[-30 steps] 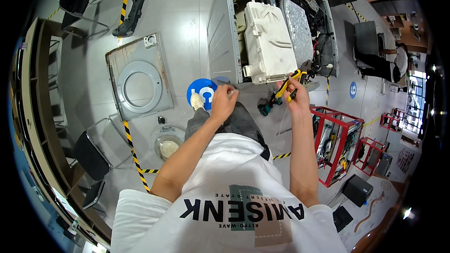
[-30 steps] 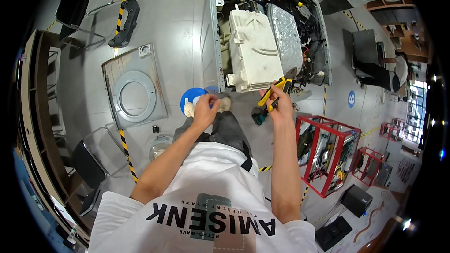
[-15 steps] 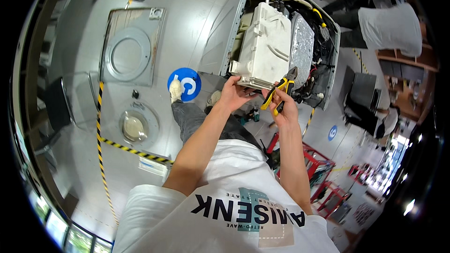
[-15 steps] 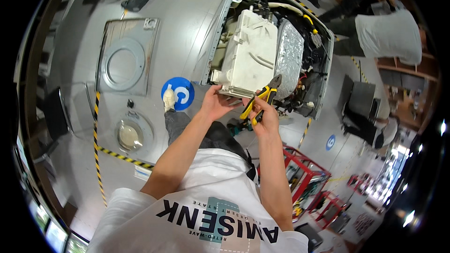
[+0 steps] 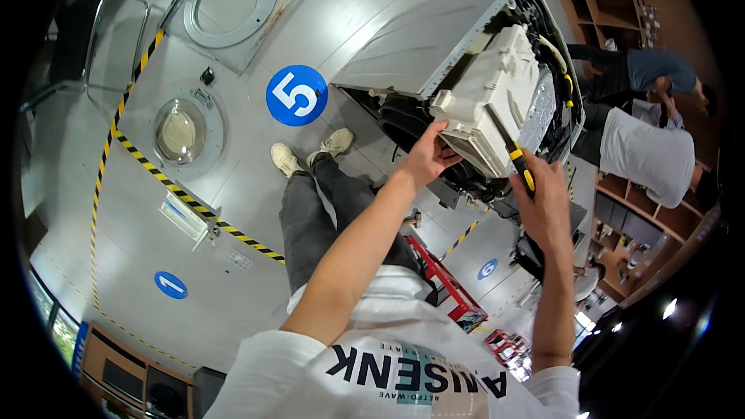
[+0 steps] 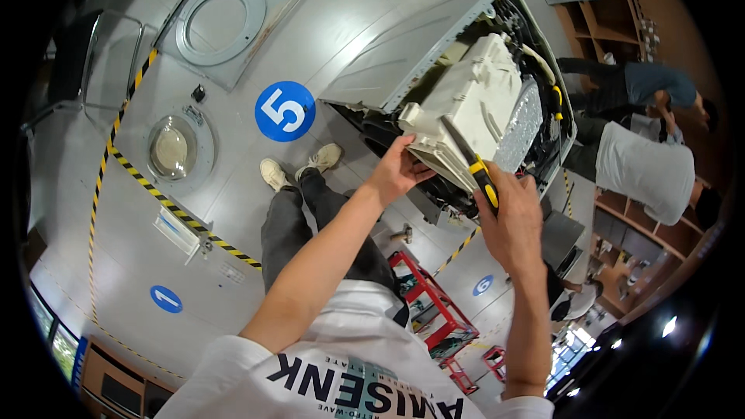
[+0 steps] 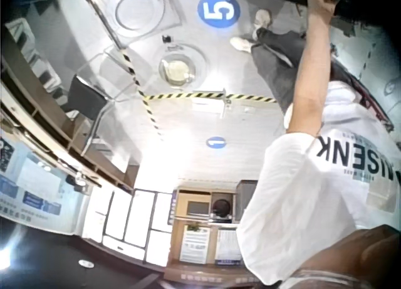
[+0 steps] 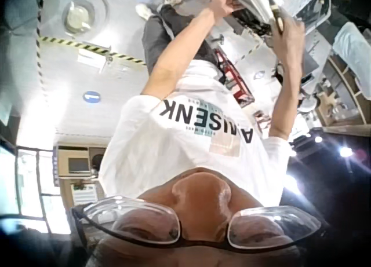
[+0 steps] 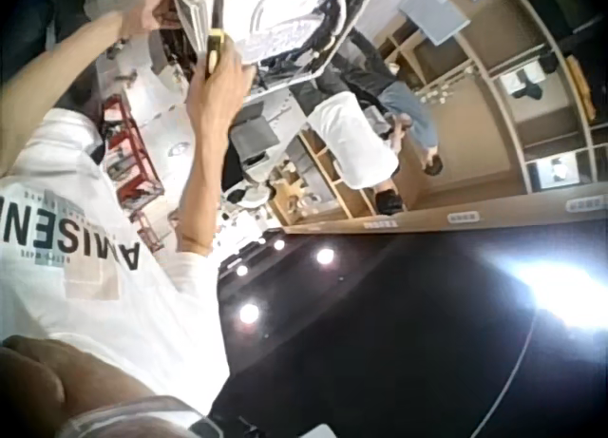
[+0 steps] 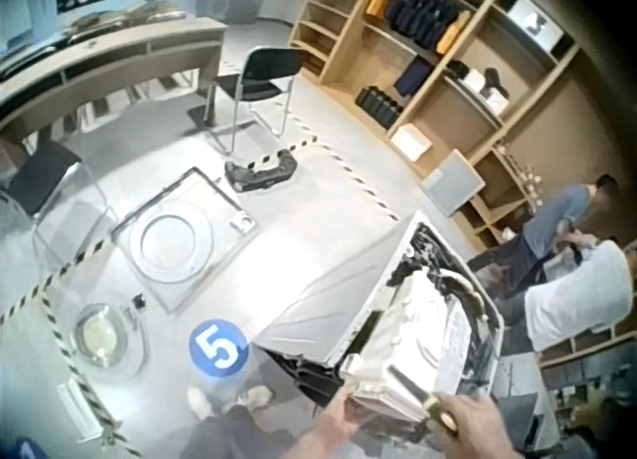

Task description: The person uses pliers and wire cutters to detach internal components and cut a zip tie inside a washing machine.

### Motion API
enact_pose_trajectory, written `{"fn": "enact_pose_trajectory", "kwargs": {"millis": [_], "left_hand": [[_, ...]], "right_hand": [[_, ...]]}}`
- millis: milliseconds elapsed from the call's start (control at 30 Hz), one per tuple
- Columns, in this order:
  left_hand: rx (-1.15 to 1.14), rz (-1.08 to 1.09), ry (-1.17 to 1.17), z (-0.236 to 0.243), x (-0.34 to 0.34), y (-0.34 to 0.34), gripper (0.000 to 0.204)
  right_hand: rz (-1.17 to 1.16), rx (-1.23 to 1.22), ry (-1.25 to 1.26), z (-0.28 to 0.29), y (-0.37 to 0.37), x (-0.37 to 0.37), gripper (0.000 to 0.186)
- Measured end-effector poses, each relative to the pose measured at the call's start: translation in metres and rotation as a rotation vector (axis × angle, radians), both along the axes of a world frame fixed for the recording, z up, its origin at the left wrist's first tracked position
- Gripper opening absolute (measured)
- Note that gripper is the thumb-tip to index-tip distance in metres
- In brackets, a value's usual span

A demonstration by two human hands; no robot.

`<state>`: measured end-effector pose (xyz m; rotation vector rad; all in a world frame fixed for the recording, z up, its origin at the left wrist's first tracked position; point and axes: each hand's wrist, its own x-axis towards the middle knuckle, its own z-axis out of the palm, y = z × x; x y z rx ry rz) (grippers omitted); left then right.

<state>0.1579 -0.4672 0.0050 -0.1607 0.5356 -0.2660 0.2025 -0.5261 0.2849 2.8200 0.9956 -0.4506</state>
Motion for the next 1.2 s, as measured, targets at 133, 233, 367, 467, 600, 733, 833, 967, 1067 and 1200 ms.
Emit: {"fn": "enact_pose_trajectory", "kwargs": {"millis": [133, 233, 367, 467, 600, 733, 833, 967, 1067, 1200], "left_hand": [[-0.006, 0.059, 0.012, -0.004, 0.002, -0.015, 0.044], [0.057, 0.086, 0.059, -0.005, 0.01, -0.021, 0.036], [0.073, 0.096, 0.122, 0.002, 0.016, -0.024, 0.025], [0.121, 0.193, 0.122, 0.011, 0.016, -0.024, 0.027], [0.066, 0.249, 0.095, 0.02, 0.015, -0.022, 0.044], [0.082, 0.373, 0.085, 0.027, 0.017, -0.025, 0.06], [0.105, 0.381, 0.09, 0.029, 0.018, -0.028, 0.062], [0.179, 0.354, 0.086, 0.029, 0.018, -0.031, 0.063], [0.138, 0.368, 0.062, 0.03, 0.018, -0.031, 0.062], [0.162, 0.35, 0.082, 0.031, 0.017, -0.032, 0.061]], "right_hand": [[0.321, -0.347, -0.034, 0.002, 0.058, 0.005, 0.054], [0.483, -0.612, -0.094, -0.02, 0.084, 0.0, 0.06], [0.667, -0.8, -0.265, -0.066, 0.096, 0.001, 0.066], [0.672, -0.928, -0.405, -0.088, 0.098, 0.009, 0.068], [0.816, -0.997, -0.489, -0.09, 0.097, 0.009, 0.077], [0.834, -0.996, -0.587, -0.093, 0.107, 0.005, 0.081], [0.7, -1.15, -0.506, -0.096, 0.119, 0.002, 0.081], [0.836, -1.164, -0.54, -0.098, 0.126, -0.002, 0.074], [0.804, -1.2, -0.487, -0.109, 0.128, 0.008, 0.055], [0.954, -1.284, -0.51, -0.108, 0.126, 0.02, 0.044]]}}
